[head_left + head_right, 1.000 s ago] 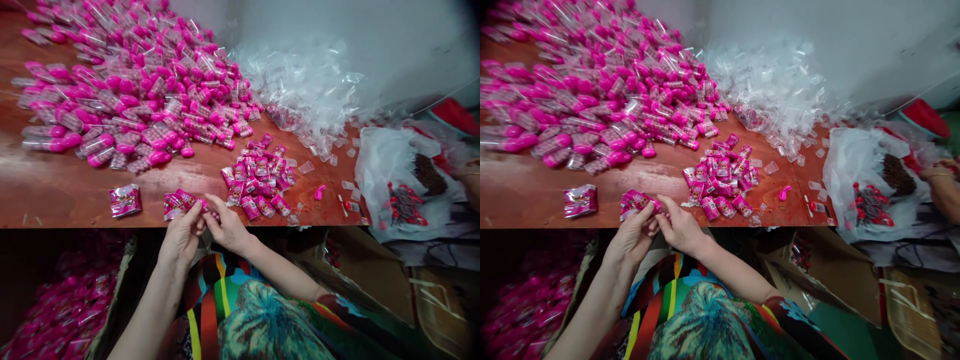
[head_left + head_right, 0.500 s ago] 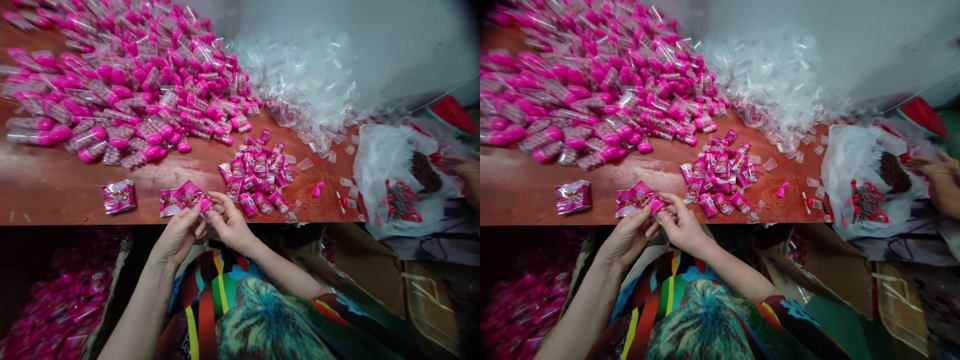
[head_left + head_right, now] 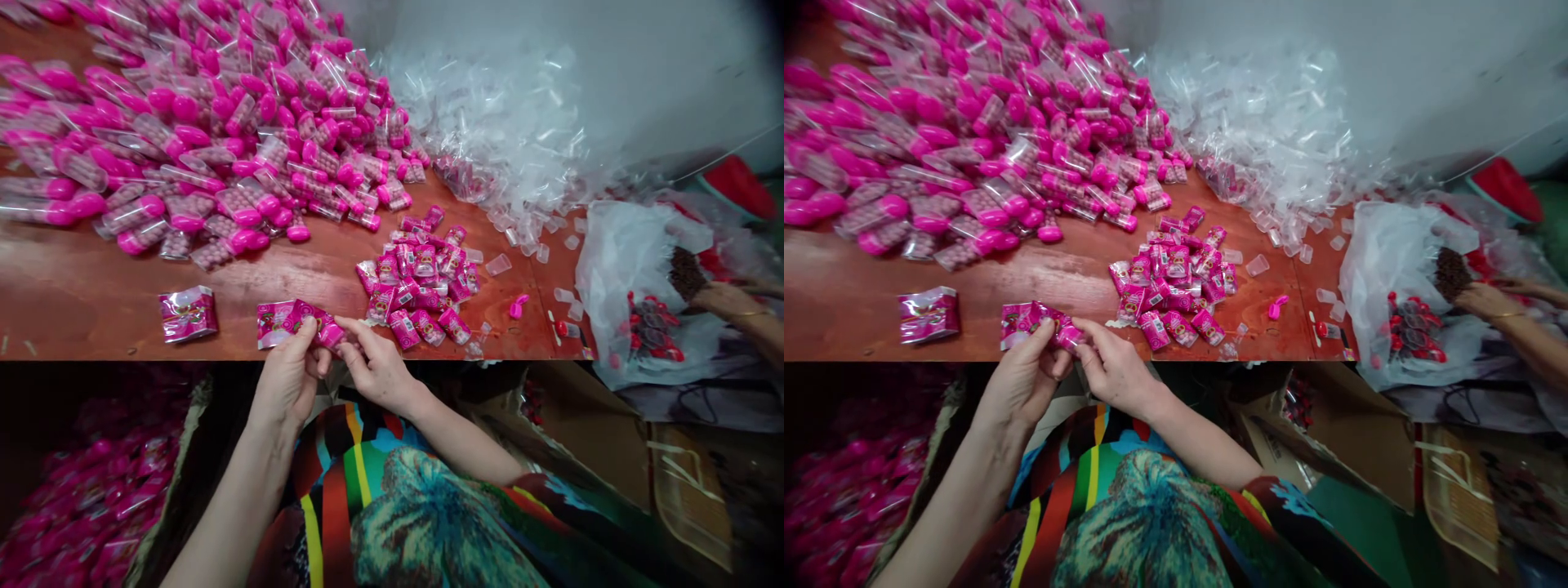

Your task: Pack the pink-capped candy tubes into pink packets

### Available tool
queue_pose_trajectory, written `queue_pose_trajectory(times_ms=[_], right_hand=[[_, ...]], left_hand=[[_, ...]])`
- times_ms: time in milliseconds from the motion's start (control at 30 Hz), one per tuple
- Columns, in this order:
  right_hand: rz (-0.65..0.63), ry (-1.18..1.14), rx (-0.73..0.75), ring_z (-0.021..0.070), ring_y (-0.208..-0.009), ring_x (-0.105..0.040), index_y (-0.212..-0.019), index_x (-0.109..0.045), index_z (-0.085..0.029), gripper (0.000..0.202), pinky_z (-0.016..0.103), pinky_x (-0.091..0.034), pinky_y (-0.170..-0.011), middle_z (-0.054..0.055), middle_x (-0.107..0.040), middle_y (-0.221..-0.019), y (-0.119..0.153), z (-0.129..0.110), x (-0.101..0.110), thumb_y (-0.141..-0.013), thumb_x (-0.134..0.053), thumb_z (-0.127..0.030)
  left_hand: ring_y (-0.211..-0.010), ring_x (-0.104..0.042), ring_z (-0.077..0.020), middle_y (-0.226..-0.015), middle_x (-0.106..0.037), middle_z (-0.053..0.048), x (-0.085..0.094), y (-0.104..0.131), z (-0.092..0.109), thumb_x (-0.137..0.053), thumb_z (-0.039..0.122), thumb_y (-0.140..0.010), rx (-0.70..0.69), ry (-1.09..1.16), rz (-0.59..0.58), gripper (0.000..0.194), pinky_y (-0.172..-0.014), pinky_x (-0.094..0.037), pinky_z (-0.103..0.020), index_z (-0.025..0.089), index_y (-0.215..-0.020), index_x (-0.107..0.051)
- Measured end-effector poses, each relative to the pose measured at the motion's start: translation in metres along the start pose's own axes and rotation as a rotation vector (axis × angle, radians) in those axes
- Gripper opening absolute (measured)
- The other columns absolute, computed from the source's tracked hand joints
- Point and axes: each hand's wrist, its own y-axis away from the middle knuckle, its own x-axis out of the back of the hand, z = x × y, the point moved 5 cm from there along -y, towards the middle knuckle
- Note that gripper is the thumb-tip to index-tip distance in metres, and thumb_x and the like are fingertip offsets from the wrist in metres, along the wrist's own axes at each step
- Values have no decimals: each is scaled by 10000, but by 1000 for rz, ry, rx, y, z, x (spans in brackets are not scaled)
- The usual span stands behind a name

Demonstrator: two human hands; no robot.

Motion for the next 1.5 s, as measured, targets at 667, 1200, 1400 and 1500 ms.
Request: queue_pose_trajectory(times_ms=[667, 1200, 1400, 1500], right_hand=[[-108, -275, -160, 169, -815, -661, -1406, -430, -237, 421, 337, -568, -772, 37, -667, -927, 5, 7, -5, -1007, -490, -360], [-15, -438, -223, 148, -811, -682, -1331, -366, -264, 488, 305, -558, -748, 28, -662, -978, 17, 23, -7, -940, -625, -398], [-138, -632, -311, 68, -479, -447, -1378, -318, -253, 478, 191, -414, -496, -59, -557, -698, 16, 17, -10, -1002, -483, -498], [-213, -598, -353, 68, -450, -387, -1436, -238, -264, 507, 188, -365, -448, -42, -569, -732, 15, 15, -14, -1023, -412, -502]], left_hand=[[-363, -442, -61, -441, -536, 41, -6, 4, -19, -824, 403, -737, 92, 143, 101, 366, -431, -402, -180, 147, -619, -591], [-482, -487, -81, -453, -516, 22, -9, 8, -20, -896, 363, -639, 152, 88, -81, 328, -500, -399, -174, 102, -694, -706], [-441, -430, -72, -470, -526, 26, -6, 9, -16, -860, 393, -682, 166, 6, -138, 328, -485, -394, -194, 116, -683, -683], [-455, -471, -89, -474, -542, 17, -4, 10, -15, -852, 405, -685, 161, -57, -151, 336, -504, -411, -206, 118, -677, -678]])
